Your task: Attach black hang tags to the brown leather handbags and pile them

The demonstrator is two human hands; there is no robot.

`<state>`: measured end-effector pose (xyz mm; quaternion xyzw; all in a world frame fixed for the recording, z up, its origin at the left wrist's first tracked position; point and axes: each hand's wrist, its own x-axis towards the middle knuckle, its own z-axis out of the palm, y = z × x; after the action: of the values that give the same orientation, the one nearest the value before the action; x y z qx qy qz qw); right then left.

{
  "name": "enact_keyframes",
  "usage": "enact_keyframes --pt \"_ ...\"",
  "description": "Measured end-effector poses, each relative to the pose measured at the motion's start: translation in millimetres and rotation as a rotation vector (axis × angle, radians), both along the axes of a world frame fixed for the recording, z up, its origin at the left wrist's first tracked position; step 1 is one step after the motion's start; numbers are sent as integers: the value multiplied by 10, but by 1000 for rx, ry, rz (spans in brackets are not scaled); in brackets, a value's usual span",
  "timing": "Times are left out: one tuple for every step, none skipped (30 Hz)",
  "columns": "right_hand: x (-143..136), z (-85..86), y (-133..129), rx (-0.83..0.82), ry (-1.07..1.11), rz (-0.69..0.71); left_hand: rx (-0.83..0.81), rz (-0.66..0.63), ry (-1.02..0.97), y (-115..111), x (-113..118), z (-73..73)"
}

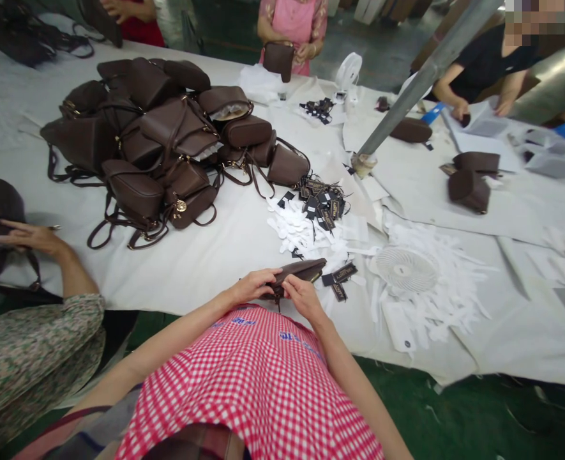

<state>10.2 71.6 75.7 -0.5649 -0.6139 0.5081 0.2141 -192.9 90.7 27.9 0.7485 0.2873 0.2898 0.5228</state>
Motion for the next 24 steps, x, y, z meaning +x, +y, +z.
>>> enact_keyframes --pt "13 12 -7 -14 -1 36 -3 10 1 -18 2 -7" --pt "25 19 -11 -39 16 42 -9 27 2 -33 6 -10" --pt "34 22 -11 -67 45 19 -19 47 3 -42 14 -8" --pt "37 22 -9 -91 78 -23 -30 64 6 -46 24 -1" --pt "33 21 -5 -108 109 -65 -44 75 6 -43 33 10" --pt "21 20 1 -115 129 -92 -61 76 7 -36 41 22" --pt "3 20 6 -113 136 -96 -82 65 9 -27 47 34" --pt "-21 20 11 -104 127 -75 -106 49 12 -17 50 42" --pt "-47 21 15 -93 109 -46 -133 32 12 -7 50 43" --pt "-71 20 18 -84 87 -23 -162 19 2 1 49 36" --pt "-89 17 19 -84 74 -18 -193 9 -23 9 46 18" --pt "-98 10 20 -95 77 -35 -227 4 -64 14 41 -9" --pt "-98 -1 18 -115 96 -63 -270 0 -118 19 34 -46" --pt "-89 -15 14 -140 127 -94 -324 -11 -177 23 22 -90" --pt "-72 -30 8 -166 161 -117 -392 -33 -236 26 7 -137" --pt "-51 -45 1 -188 189 -129 -470 -63 -285 27 -13 -185" --pt "-29 -58 -7 -203 209 -132 -547 -97 -319 28 -33 -231" --pt "-10 -67 -15 -210 217 -133 -613 -126 -340 27 -53 -272" --pt "6 -72 -22 -214 220 -133 -655 -141 -349 26 -69 -306" --pt "15 -73 -27 -216 219 -134 -669 -141 -348 24 -78 -332" --pt "19 -70 -31 -218 216 -135 -659 -129 -340 24 -81 -349" --pt "18 -64 -35 -219 216 -135 -634 -113 -331 25 -77 -359" --pt "13 -56 -40 -221 216 -132 -603 -98 -325 28 -69 -363" --pt "3 -47 -47 -220 214 -120 -571 -90 -319 31 -60 -360"
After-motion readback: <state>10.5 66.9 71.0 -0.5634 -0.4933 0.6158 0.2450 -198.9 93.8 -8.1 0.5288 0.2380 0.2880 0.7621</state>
